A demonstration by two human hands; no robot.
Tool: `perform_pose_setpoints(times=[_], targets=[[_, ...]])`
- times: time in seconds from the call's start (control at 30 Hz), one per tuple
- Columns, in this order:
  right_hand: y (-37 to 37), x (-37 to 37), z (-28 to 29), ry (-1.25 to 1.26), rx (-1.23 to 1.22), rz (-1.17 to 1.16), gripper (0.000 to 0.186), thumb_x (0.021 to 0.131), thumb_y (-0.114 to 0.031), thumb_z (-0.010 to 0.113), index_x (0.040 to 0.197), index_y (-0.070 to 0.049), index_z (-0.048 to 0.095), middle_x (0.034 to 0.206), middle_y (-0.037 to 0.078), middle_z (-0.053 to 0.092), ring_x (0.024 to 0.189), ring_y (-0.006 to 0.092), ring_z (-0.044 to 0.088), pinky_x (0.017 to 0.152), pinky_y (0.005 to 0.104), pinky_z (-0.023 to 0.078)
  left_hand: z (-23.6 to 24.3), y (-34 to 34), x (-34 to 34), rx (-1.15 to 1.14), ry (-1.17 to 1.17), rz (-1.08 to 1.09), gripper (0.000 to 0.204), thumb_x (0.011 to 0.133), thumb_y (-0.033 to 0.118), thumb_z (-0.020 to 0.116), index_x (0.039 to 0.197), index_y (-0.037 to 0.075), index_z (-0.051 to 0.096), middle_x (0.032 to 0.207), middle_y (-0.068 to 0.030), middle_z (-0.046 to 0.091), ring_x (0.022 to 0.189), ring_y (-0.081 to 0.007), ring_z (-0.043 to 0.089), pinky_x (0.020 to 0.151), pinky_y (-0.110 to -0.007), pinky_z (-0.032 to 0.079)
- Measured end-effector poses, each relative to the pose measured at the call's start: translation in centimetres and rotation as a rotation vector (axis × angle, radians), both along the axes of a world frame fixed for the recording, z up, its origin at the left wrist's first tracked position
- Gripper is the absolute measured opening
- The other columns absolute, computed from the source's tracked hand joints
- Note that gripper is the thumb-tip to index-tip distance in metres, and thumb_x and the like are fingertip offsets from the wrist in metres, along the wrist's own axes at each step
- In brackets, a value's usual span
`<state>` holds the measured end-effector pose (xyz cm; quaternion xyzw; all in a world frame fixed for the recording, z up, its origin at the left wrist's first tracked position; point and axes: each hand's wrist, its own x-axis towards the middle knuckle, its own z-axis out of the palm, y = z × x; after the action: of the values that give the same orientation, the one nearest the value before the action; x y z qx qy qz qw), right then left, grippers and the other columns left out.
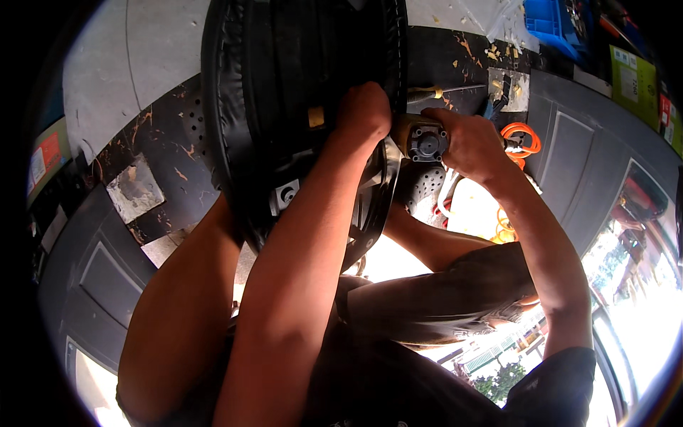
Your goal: The person is repairing a motorcycle seat. They use a staple gun to attach the seat cover to the base, then use pliers to remove staples and a screwdriver to adjust components.
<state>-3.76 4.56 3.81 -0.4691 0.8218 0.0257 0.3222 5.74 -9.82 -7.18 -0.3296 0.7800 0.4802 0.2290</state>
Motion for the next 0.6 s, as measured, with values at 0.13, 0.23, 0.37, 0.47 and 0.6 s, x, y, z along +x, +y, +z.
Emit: perform_pose_setpoints(times=[0.13, 0.23, 0.37, 0.47, 0.6], targets=[[-0.6, 0.3, -0.4, 0.036, 0.041, -0.002, 0.039, 0.073, -0.009, 0.067, 0.112, -0.012, 0.065, 0.085, 0.015, 0.072, 0.080, 0.0368, 0.070, 0.070, 0.0461, 0.055, -1.3, 0.1, 0.0, -0.002, -0.020, 0.015, 0.019, 0.086, 0.001, 0.061, 0.100, -0.001, 0.074, 0.108, -0.0263, 0.070, 0.106, -0.0391, 0.068, 0.089, -0.044, 0.058], [-0.7, 0.7, -0.8, 0.064, 0.125, -0.025, 0.037, 0.074, -0.009, 0.066, 0.111, -0.012, 0.065, 0.085, 0.016, 0.072, 0.081, 0.0377, 0.070, 0.071, 0.0472, 0.055, -1.2, 0.1, -0.2, 0.009, -0.015, 0.010, 0.018, 0.086, 0.000, 0.061, 0.099, -0.001, 0.074, 0.108, -0.0272, 0.069, 0.105, -0.0393, 0.068, 0.089, -0.044, 0.057], [-0.5, 0.6, -0.1, 0.026, 0.066, -0.076, 0.045, 0.074, -0.008, 0.067, 0.118, -0.012, 0.065, 0.093, 0.017, 0.073, 0.086, 0.0380, 0.070, 0.076, 0.0471, 0.055, -1.4, 0.0, -0.2, -0.033, 0.023, 0.007, 0.018, 0.083, 0.004, 0.067, 0.098, -0.001, 0.073, 0.104, -0.0276, 0.069, 0.104, -0.0412, 0.067, 0.088, -0.045, 0.057], [0.6, 1.4, 1.9, -0.052, -0.004, -0.189, 0.054, 0.072, 0.000, 0.064, 0.125, -0.010, 0.064, 0.104, 0.019, 0.071, 0.096, 0.0397, 0.068, 0.081, 0.0466, 0.055, -1.2, 0.4, 0.4, -0.057, 0.037, 0.040, 0.028, 0.077, 0.012, 0.079, 0.099, -0.002, 0.071, 0.100, -0.0263, 0.070, 0.101, -0.0426, 0.067, 0.087, -0.047, 0.056], [2.0, 1.7, 2.8, -0.114, -0.041, -0.218, 0.062, 0.068, 0.005, 0.064, 0.129, -0.009, 0.063, 0.109, 0.019, 0.070, 0.095, 0.0401, 0.068, 0.080, 0.0449, 0.055, -1.1, 0.4, 0.5, -0.050, 0.080, 0.063, 0.027, 0.077, 0.012, 0.079, 0.099, -0.001, 0.070, 0.099, -0.0255, 0.070, 0.102, -0.0422, 0.066, 0.087, -0.048, 0.055]])
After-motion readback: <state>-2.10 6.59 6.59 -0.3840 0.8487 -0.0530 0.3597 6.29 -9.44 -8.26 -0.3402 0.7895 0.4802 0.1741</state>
